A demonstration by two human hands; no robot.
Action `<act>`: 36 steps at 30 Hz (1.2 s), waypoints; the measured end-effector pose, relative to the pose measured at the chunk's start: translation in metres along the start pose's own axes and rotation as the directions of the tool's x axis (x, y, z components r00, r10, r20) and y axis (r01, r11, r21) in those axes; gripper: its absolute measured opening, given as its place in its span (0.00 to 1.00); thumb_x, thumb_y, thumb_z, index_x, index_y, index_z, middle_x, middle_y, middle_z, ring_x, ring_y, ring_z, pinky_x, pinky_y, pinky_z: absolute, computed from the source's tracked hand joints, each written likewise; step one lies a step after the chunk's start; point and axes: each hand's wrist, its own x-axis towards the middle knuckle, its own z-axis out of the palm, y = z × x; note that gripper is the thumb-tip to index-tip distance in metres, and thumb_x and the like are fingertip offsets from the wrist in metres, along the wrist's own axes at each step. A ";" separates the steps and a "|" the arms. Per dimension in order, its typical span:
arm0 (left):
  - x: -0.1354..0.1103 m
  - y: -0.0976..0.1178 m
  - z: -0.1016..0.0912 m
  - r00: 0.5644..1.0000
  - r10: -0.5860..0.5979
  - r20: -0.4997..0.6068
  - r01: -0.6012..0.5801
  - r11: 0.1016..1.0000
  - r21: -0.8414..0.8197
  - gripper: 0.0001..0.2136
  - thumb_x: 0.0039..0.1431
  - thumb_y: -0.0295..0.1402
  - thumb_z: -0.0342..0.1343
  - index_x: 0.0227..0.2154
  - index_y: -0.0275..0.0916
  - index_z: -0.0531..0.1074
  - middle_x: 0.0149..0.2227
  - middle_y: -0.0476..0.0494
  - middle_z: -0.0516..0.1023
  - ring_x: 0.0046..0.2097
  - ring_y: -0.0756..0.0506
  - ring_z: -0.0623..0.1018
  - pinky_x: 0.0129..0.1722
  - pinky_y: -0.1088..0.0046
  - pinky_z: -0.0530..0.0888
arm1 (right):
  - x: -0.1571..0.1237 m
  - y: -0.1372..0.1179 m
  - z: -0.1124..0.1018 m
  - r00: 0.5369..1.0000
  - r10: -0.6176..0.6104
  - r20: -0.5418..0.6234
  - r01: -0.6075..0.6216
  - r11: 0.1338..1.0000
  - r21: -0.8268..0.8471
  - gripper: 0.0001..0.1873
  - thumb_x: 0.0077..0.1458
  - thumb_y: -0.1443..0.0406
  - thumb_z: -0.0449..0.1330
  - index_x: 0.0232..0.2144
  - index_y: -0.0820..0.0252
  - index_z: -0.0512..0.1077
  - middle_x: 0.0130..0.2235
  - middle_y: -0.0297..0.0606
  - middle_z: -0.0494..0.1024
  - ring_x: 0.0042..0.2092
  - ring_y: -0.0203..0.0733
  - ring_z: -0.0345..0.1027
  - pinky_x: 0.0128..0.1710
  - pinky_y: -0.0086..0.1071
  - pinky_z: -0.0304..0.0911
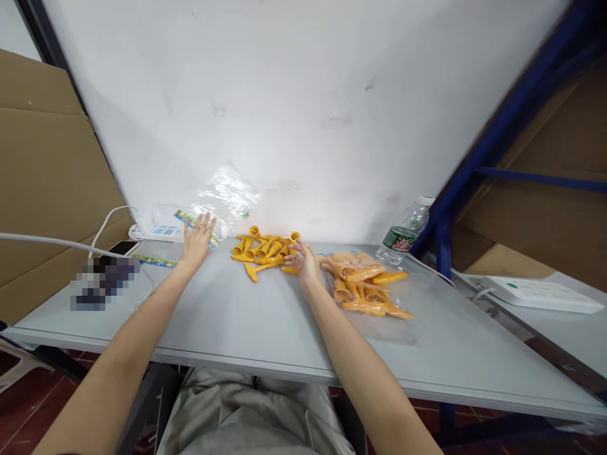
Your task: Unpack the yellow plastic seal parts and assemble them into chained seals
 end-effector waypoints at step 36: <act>-0.024 -0.097 0.030 0.677 -0.523 0.518 0.460 0.850 0.257 0.31 0.60 0.31 0.43 0.68 0.38 0.54 0.72 0.34 0.43 0.71 0.30 0.51 0.61 0.33 0.57 | -0.002 0.014 -0.001 1.000 0.000 0.011 0.005 0.914 -0.405 0.16 0.50 0.50 0.60 0.23 0.54 0.67 0.13 0.28 0.67 0.14 0.37 0.59 0.16 0.30 0.56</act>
